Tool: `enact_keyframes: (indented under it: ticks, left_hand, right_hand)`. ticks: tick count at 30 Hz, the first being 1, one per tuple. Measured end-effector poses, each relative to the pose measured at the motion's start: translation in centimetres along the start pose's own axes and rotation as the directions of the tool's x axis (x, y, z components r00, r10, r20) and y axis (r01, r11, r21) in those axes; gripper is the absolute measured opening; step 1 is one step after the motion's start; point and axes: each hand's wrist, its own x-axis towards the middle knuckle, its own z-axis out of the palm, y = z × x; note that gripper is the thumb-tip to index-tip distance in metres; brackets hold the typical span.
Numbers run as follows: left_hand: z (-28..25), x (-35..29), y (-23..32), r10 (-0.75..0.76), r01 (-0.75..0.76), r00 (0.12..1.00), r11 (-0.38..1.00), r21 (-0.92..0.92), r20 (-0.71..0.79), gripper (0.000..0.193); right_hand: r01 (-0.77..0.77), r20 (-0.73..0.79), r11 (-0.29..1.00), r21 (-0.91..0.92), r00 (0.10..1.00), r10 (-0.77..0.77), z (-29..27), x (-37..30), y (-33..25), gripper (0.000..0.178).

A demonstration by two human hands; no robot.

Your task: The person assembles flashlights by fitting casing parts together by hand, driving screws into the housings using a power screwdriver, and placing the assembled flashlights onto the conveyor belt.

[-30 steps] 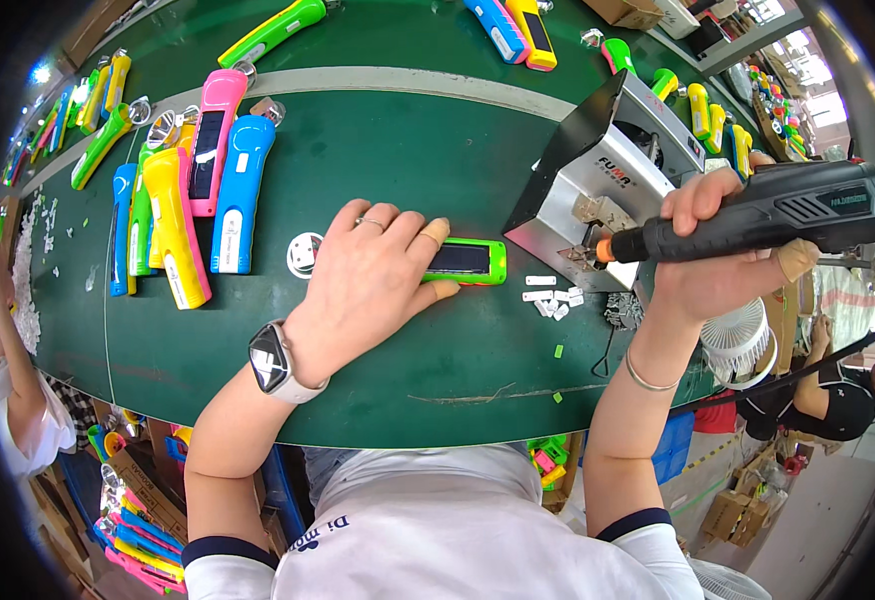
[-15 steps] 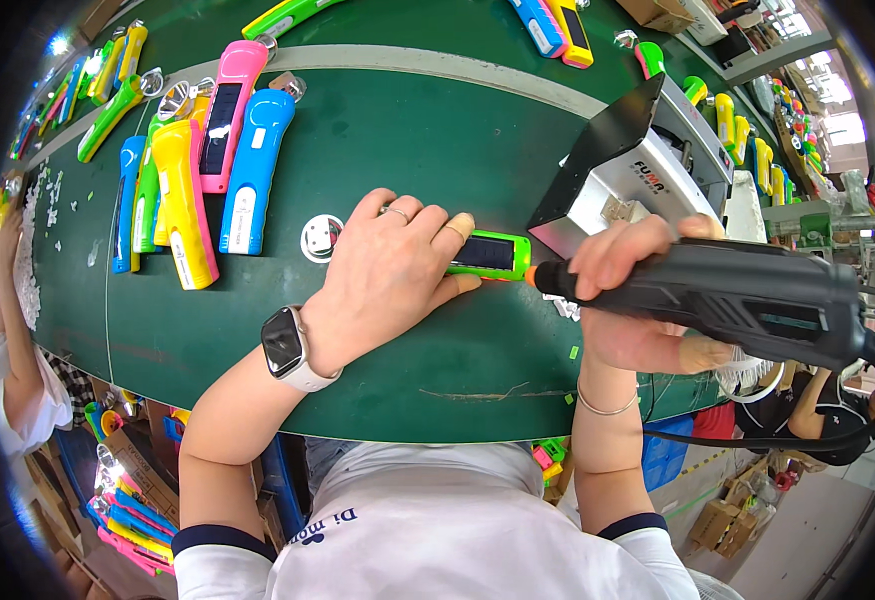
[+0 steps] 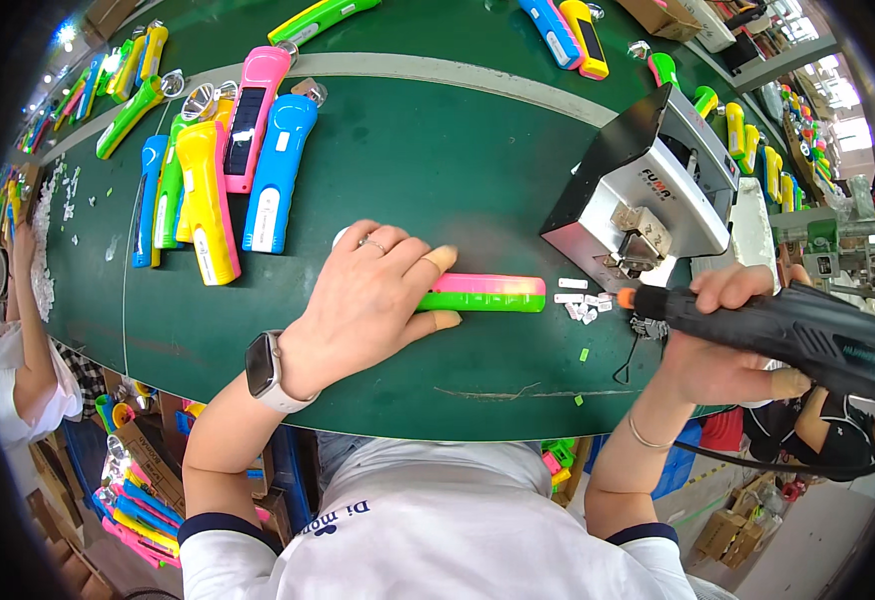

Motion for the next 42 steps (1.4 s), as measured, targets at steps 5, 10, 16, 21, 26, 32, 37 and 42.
enact_keyframes:
  ticks: [5,10,16,21,26,32,37,42]
  left_hand:
    - [0.4,-0.3,0.2,-0.045,0.049,0.996,0.998,-0.042,0.077,0.044]
    - [0.8,-0.4,-0.1,-0.057,0.062,0.995,0.996,-0.061,0.079,0.045]
    - [1.0,-0.7,-0.6,0.172,-0.118,0.965,0.959,0.257,-0.200,0.048]
    - [0.8,2.2,-3.5,0.186,-0.153,0.975,0.959,0.238,-0.121,0.051]
    - [0.8,3.8,-5.4,0.203,-0.201,0.979,0.962,0.184,0.007,0.051]
    - [1.0,5.0,-6.2,0.348,-0.339,0.937,0.926,0.165,-0.027,0.042]
    - [1.3,6.7,-6.9,0.365,-0.365,0.931,0.926,0.093,0.010,0.039]
    - [-0.2,12.8,-11.8,0.346,-0.279,0.938,0.799,0.533,-0.029,0.035]
  right_hand:
    - [-0.158,-0.219,0.928,-0.337,0.972,0.086,-0.7,-0.6,-0.7,0.091]
    - [0.059,-0.387,0.783,-0.619,0.845,-0.369,-0.1,-2.0,-0.3,0.067]
    - [0.458,0.268,0.336,-0.823,0.835,-0.480,-1.5,-6.1,-1.5,0.041]
    - [0.272,0.127,0.497,-0.824,0.944,-0.305,-0.7,-5.8,-1.3,0.029]
    - [0.321,0.417,0.375,-0.870,0.885,0.209,2.7,-4.5,0.8,0.026]
    - [0.566,0.595,0.200,-0.800,0.702,0.391,6.2,-3.1,6.8,0.043]
    - [0.666,0.699,0.241,-0.706,0.602,0.386,5.2,-1.9,8.9,0.046]
    - [0.561,0.609,0.238,-0.793,0.711,0.352,5.5,-2.4,5.4,0.052]
